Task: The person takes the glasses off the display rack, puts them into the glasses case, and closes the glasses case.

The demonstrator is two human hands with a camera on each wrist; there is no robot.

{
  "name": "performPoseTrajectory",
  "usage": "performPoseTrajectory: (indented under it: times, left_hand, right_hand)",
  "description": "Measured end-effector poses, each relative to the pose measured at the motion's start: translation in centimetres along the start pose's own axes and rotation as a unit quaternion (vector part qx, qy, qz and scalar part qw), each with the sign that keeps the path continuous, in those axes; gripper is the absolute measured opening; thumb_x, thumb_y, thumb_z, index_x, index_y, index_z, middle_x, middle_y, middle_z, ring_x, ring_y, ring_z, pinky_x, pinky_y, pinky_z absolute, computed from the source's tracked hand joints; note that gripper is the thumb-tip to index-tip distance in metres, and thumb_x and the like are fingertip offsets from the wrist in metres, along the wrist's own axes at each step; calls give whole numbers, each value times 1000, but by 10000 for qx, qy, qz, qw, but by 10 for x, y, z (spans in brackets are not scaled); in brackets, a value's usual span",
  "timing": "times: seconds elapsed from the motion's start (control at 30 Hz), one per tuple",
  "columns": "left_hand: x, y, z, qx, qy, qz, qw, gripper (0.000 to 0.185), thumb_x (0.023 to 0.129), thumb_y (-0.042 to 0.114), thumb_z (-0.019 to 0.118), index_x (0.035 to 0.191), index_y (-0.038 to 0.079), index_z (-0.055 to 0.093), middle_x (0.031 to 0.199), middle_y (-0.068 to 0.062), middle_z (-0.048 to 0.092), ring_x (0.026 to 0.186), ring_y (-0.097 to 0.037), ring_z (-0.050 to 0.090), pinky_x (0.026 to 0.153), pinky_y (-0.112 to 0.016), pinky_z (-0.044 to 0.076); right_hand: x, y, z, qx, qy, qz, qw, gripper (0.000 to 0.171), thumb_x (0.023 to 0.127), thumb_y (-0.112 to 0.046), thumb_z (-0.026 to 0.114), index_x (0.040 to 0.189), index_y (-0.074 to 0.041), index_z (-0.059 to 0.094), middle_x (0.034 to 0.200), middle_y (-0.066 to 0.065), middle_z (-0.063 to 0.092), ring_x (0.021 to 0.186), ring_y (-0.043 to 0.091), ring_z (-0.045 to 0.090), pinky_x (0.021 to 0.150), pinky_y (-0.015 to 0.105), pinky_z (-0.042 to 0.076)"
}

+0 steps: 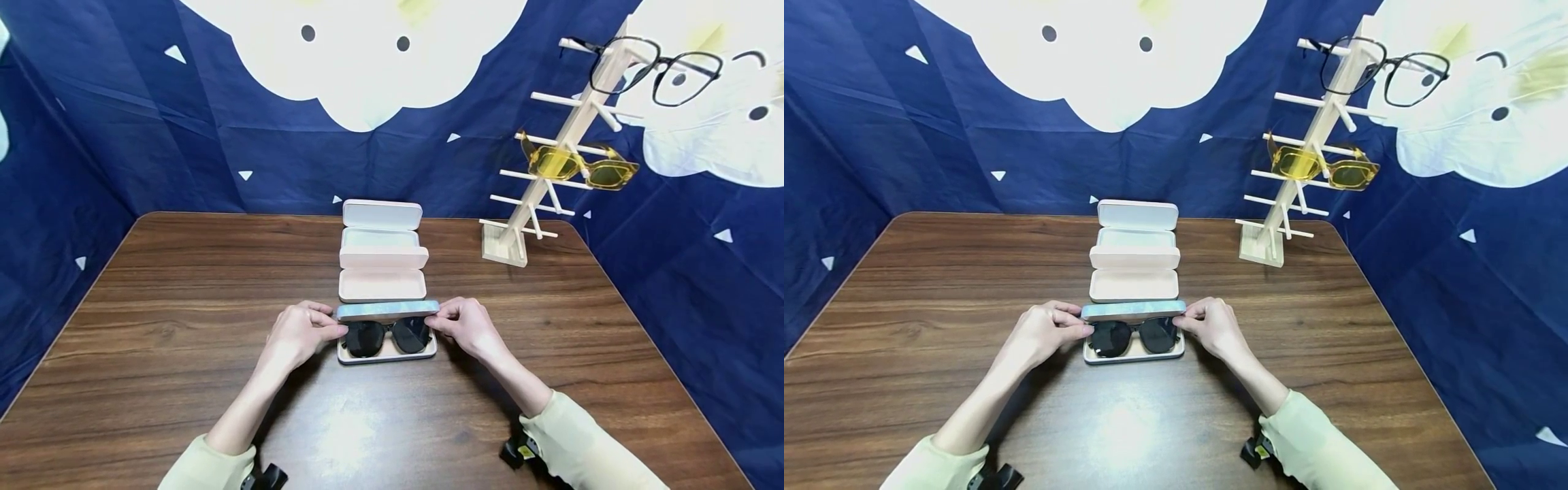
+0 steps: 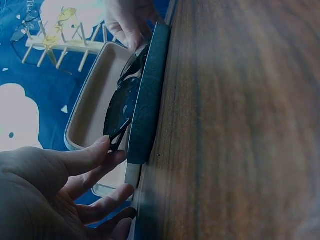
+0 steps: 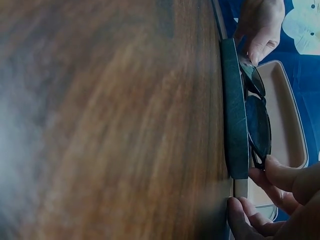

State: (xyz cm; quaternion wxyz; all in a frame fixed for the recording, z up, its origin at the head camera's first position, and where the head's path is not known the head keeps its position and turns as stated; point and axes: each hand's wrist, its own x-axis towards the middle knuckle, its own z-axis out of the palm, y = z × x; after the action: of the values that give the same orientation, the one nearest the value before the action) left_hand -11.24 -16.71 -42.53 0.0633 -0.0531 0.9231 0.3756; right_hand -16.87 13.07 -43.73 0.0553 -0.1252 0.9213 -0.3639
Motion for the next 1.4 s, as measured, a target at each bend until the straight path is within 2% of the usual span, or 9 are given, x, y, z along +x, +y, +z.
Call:
performPoseTrajectory:
  times: [0.2, 0.4, 0.53, 0.77, 1.1, 1.2, 1.4]
  left_hand:
    - [1, 1, 0, 35, -16, -107, 9999, 15, 88, 34, 80, 88, 20, 85, 132, -5, 71, 132, -36, 58, 106, -59, 47]
    - [1, 1, 0, 71, 8, -126, 9999, 14, 88, 35, 81, 87, 21, 85, 132, -4, 71, 132, -35, 57, 104, -60, 47]
    - [1, 1, 0, 61, 25, -116, 9999, 14, 88, 35, 81, 87, 21, 85, 132, -4, 71, 132, -36, 58, 103, -61, 47]
    - [1, 1, -1, 6, 10, -200, 9998, 14, 88, 37, 80, 88, 23, 85, 135, -3, 70, 135, -37, 55, 103, -65, 46]
    - [2, 0, -2, -43, 5, -157, 9999, 14, 88, 35, 81, 88, 22, 85, 134, -4, 70, 135, -38, 55, 105, -61, 46]
    - [2, 0, -3, -61, 6, -128, 9999, 14, 87, 34, 81, 89, 21, 85, 134, -5, 70, 135, -39, 54, 108, -59, 45]
    - [2, -2, -8, -102, 18, -16, 9999, 14, 87, 33, 81, 90, 20, 85, 134, -7, 70, 136, -40, 54, 112, -58, 42]
  right_hand:
    - [1, 0, -1, -95, -1, -4, 10000, 27, 85, -24, 83, 66, -10, 71, 63, -5, 57, 66, 6, 52, 69, 21, 43]
    - [1, 0, -2, -162, 36, 36, 9999, 27, 85, -25, 84, 66, -10, 72, 67, -6, 58, 71, 5, 53, 72, 21, 43]
    - [1, -1, -2, -105, -3, 52, 9999, 26, 84, -25, 84, 67, -10, 73, 66, -6, 59, 67, 6, 54, 68, 21, 44]
    - [0, 0, -2, -170, 51, 91, 9998, 19, 83, -27, 85, 70, -16, 77, 69, -7, 64, 67, 5, 56, 69, 22, 46]
    - [0, -1, -1, -153, 74, 185, 9997, 14, 82, -26, 86, 73, -18, 79, 68, -9, 66, 64, 5, 55, 65, 22, 46]
    - [1, -1, -1, -177, 99, 206, 9996, 14, 82, -26, 87, 73, -19, 79, 70, -8, 67, 66, 5, 56, 66, 23, 46]
    - [0, -1, -1, -293, 172, 210, 9992, 13, 80, -26, 88, 71, -21, 80, 82, -6, 74, 82, 5, 63, 80, 28, 51]
